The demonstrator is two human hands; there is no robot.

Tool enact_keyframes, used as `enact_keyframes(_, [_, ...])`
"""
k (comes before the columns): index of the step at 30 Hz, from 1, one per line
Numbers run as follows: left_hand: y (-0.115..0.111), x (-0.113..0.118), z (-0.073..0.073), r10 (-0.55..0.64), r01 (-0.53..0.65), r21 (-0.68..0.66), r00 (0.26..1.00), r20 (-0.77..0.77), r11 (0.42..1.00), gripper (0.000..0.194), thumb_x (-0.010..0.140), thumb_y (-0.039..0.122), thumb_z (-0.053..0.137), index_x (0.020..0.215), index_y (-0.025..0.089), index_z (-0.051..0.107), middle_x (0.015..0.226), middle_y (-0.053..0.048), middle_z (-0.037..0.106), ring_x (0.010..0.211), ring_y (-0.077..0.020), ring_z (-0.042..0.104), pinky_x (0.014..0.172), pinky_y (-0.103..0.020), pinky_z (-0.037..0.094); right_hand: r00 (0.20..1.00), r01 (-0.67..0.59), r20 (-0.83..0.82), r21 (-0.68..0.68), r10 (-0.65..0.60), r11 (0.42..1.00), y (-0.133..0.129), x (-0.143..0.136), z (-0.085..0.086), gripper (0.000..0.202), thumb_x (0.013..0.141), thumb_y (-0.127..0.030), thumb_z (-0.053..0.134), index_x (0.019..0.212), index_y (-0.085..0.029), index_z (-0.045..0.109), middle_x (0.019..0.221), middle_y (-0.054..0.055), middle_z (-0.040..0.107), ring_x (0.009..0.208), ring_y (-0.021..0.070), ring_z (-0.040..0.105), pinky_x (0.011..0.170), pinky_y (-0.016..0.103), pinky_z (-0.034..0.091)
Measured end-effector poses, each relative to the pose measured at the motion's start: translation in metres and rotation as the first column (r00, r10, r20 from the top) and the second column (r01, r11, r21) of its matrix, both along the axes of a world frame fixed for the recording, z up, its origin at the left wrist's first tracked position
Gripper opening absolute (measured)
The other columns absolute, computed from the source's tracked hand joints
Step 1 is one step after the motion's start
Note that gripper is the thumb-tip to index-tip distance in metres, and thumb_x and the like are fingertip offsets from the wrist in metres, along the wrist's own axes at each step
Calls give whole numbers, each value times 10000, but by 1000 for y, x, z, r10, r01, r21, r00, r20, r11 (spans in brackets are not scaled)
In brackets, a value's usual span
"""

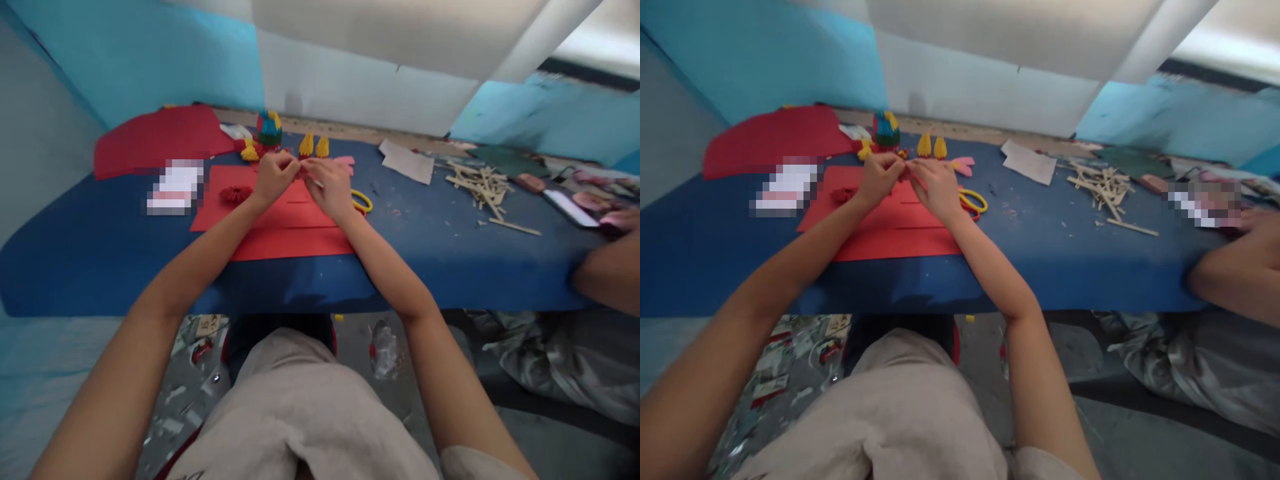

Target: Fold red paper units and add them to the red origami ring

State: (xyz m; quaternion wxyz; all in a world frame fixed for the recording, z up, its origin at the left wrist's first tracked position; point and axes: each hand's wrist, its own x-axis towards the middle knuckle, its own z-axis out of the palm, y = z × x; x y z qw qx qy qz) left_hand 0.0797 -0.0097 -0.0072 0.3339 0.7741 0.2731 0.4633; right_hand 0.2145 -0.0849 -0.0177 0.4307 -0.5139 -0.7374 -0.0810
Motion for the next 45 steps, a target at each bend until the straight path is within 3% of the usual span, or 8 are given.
enact_keyframes(5, [1,-9,6,-110,110,1,993,-32,994,287,806,226,393,585,173,568,526,-8,583,487,-115,508,464,-225,392,999,-37,-34,-42,35,998,2,5,-5,241,890,-292,516,1069,-221,662,1207,103,644,1125,242,589,979,421,412])
enact_keyframes(10, [-5,-14,12,-204,215,53,966,-158,975,226,748,293,479,611,175,614,565,-12,619,535,-137,547,523,-232,430,921,-144,-376,-93,99,985,3,12,-7,170,831,-359,582,888,-232,680,961,53,709,939,203,651,885,379,496])
enact_keyframes(14, [-6,-16,11,-207,232,90,952,-226,969,227,752,248,431,602,192,593,562,4,592,532,-139,512,523,-239,393,888,-209,-440,-133,131,969,4,13,-5,178,783,-383,626,803,-209,650,840,31,708,805,181,667,770,342,534])
enact_keyframes(23, [0,-12,5,-136,182,204,967,-217,962,128,739,210,466,641,205,548,690,-22,575,667,-176,500,631,-283,376,810,-306,-560,-152,173,940,6,17,-5,143,777,-307,638,849,-194,588,787,26,678,766,165,663,747,311,528])
enact_keyframes(31, [-1,-11,6,-244,261,41,938,-245,964,216,821,291,416,626,212,465,575,16,467,545,-148,442,533,-266,351,910,-250,-371,-138,185,958,-1,19,0,140,817,-329,613,889,-211,634,893,45,708,833,183,678,758,318,534])
enact_keyframes(37, [3,-15,8,-441,418,-141,854,-276,897,290,880,385,397,679,209,511,559,19,497,493,-131,494,491,-249,425,974,-209,-103,-43,204,977,-7,19,3,164,900,-321,523,954,-245,659,982,51,701,920,188,643,849,340,503])
enact_keyframes(42, [1,-20,14,-444,431,-110,848,-290,895,341,912,378,366,670,207,534,563,-1,521,496,-136,521,480,-247,433,986,-146,-71,56,150,988,-6,17,2,175,919,-305,490,904,-245,654,987,63,676,929,193,622,860,348,488])
enact_keyframes(45, [1,-20,15,-349,368,10,891,-292,930,350,923,376,357,714,202,577,661,-32,596,569,-148,560,524,-254,446,990,-101,-90,37,104,994,-4,18,1,168,917,-318,489,910,-247,640,958,57,692,910,201,631,862,359,486])
